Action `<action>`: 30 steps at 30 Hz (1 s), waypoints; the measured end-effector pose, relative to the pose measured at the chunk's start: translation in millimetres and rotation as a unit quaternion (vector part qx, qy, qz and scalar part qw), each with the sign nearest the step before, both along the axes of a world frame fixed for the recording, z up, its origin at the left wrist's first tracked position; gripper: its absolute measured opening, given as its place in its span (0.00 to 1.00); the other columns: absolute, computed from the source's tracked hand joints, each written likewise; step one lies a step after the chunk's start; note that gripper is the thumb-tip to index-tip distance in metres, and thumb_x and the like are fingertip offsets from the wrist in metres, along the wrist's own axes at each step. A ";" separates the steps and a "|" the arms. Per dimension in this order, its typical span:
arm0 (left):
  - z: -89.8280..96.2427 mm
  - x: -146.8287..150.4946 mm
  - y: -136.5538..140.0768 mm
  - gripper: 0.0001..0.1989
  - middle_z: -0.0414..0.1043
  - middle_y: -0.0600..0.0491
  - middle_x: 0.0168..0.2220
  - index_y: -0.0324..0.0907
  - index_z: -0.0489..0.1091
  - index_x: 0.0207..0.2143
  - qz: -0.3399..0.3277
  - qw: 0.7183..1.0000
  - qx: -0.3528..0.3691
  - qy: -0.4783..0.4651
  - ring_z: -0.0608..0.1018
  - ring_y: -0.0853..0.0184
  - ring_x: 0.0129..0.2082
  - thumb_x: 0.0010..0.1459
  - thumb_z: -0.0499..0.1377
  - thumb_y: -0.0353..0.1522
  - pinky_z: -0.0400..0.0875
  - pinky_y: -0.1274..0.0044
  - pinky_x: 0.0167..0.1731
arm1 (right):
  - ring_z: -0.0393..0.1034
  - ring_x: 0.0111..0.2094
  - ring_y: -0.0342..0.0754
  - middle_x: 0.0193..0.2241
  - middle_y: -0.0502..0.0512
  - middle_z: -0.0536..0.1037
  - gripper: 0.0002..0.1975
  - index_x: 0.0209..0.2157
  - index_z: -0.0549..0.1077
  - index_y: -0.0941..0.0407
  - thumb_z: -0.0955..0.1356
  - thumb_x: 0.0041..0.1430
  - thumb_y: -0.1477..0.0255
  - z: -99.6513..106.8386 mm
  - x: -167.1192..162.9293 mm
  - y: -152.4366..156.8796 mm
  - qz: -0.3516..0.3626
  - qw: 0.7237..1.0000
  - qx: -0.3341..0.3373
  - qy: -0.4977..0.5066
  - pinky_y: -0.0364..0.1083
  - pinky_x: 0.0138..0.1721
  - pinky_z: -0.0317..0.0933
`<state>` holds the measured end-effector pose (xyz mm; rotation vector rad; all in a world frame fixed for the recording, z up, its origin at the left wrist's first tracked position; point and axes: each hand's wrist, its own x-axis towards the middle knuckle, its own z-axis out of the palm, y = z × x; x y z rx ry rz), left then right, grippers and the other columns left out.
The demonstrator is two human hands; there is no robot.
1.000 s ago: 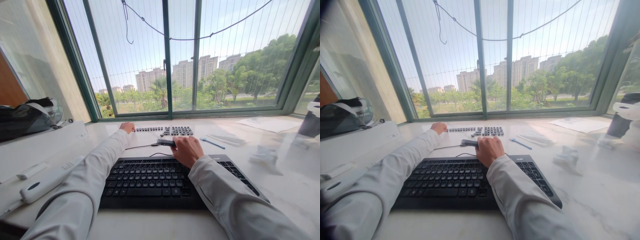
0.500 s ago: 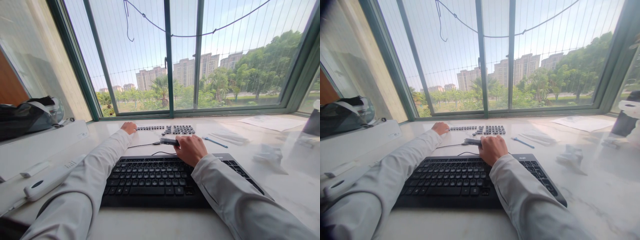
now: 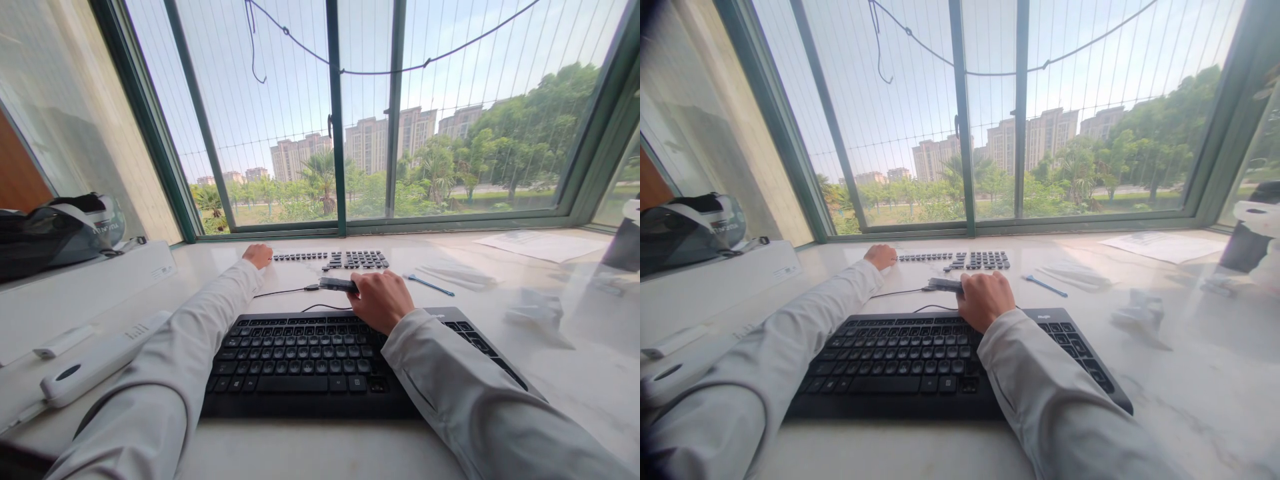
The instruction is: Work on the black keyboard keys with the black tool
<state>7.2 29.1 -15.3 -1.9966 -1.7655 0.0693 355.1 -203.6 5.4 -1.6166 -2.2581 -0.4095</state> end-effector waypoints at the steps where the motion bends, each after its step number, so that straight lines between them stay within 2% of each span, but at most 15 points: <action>1: 0.0 1.4 0.4 0.14 0.77 0.41 0.38 0.40 0.78 0.34 0.000 1.000 0.000 0.000 0.76 0.54 0.41 0.51 0.55 0.35 0.65 0.70 0.39 | 0.72 0.33 0.50 0.32 0.59 0.79 0.12 0.34 0.73 0.56 0.61 0.60 0.68 -0.5 0.4 0.5 0.001 1.000 0.002 -0.001 0.48 0.40 0.54; 6: 0.3 4.1 0.8 0.14 0.76 0.39 0.39 0.39 0.78 0.35 -0.001 1.000 -0.001 -0.001 0.76 0.53 0.41 0.51 0.55 0.34 0.66 0.69 0.39 | 0.72 0.32 0.51 0.31 0.58 0.79 0.11 0.33 0.73 0.56 0.61 0.59 0.67 -1.7 1.5 2.0 0.004 1.000 0.015 -0.010 0.48 0.39 0.54; 19: 3.0 1.2 -2.0 0.13 0.76 0.41 0.41 0.41 0.78 0.37 -0.003 1.000 0.001 -0.019 0.76 0.53 0.43 0.52 0.56 0.34 0.65 0.69 0.42 | 0.72 0.35 0.51 0.34 0.59 0.79 0.12 0.35 0.73 0.56 0.60 0.60 0.67 2.3 0.4 -0.6 -0.010 1.000 -0.003 -0.014 0.48 0.40 0.55; 24: 13.2 -0.9 -19.5 0.11 0.76 0.41 0.40 0.40 0.77 0.36 0.004 0.999 0.010 -0.036 0.75 0.54 0.43 0.52 0.57 0.32 0.65 0.69 0.43 | 0.72 0.34 0.50 0.33 0.60 0.79 0.12 0.34 0.73 0.57 0.60 0.60 0.69 3.5 1.0 -0.7 0.002 1.000 0.012 0.007 0.48 0.40 0.55; 30: 33.3 11.2 -56.9 0.11 0.76 0.41 0.38 0.41 0.77 0.36 0.030 0.996 0.032 -0.071 0.76 0.54 0.42 0.51 0.58 0.32 0.67 0.69 0.41 | 0.73 0.35 0.51 0.34 0.59 0.79 0.12 0.37 0.72 0.57 0.60 0.61 0.67 4.4 2.6 -2.5 0.000 1.000 0.000 0.021 0.46 0.36 0.57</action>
